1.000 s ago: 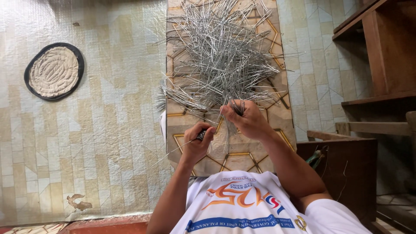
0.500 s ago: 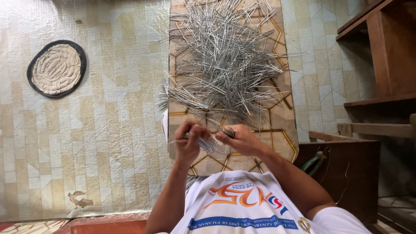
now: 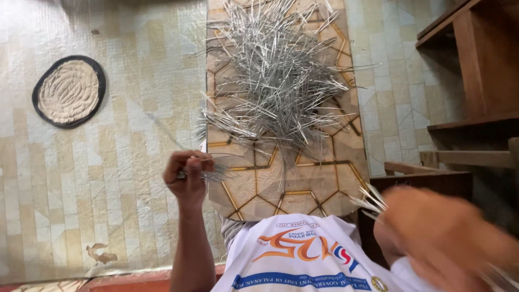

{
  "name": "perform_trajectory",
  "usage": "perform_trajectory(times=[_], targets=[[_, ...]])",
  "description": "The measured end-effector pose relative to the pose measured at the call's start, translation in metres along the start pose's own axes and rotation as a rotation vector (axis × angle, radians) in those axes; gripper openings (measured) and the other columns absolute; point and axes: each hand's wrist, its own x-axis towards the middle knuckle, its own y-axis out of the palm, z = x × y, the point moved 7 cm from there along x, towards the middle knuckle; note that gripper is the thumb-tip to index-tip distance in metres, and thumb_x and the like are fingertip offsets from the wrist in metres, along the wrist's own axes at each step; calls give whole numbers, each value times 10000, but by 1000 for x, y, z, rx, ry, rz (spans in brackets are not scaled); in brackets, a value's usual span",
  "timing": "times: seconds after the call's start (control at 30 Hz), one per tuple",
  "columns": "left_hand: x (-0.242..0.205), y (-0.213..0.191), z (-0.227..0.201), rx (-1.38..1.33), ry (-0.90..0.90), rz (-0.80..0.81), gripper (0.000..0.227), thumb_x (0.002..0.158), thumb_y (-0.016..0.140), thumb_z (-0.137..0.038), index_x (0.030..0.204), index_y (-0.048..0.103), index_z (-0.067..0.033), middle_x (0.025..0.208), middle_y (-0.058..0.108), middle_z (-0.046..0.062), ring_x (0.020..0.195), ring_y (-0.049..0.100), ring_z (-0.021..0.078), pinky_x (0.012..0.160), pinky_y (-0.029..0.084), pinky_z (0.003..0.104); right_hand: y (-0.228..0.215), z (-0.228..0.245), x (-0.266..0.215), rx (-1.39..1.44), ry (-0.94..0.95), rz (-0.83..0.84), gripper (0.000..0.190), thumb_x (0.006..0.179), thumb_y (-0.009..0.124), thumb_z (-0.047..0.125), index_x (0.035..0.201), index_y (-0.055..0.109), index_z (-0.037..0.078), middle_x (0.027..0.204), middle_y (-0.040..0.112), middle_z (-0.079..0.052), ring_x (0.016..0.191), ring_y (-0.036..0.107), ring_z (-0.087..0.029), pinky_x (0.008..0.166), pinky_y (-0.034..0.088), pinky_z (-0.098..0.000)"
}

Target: Sorting and bundling thin metal wires on a wooden bench.

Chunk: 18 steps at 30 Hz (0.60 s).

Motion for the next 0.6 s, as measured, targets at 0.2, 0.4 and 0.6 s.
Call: perform_trajectory(times=[0.2,0.4,0.6], targets=[[-35,32,34,-82,-191,50,390,962,745,-240,1224,507,-76,676,594,46,552,575,148,549,515,292,-10,15,5,-215,13,-139,306,1024,411,358,939,659,201,866,544,-154,648,578,-401,558,508,-514],[-52,26,59,133,-258,84,174,959,705,-177,959,711,-4,679,662,65,590,612,113,548,521,240,-16,43,14,-415,45,-283,269,1011,440,340,944,656,195,821,515,-142,612,538,-369,532,480,-489],[-49,27,57,252,-264,101,162,947,717,-212,944,731,-51,691,712,37,641,654,86,618,540,229,-24,66,6,-618,46,-394,232,998,468,321,950,654,190,775,487,-130,575,498,-338,507,453,-464]])
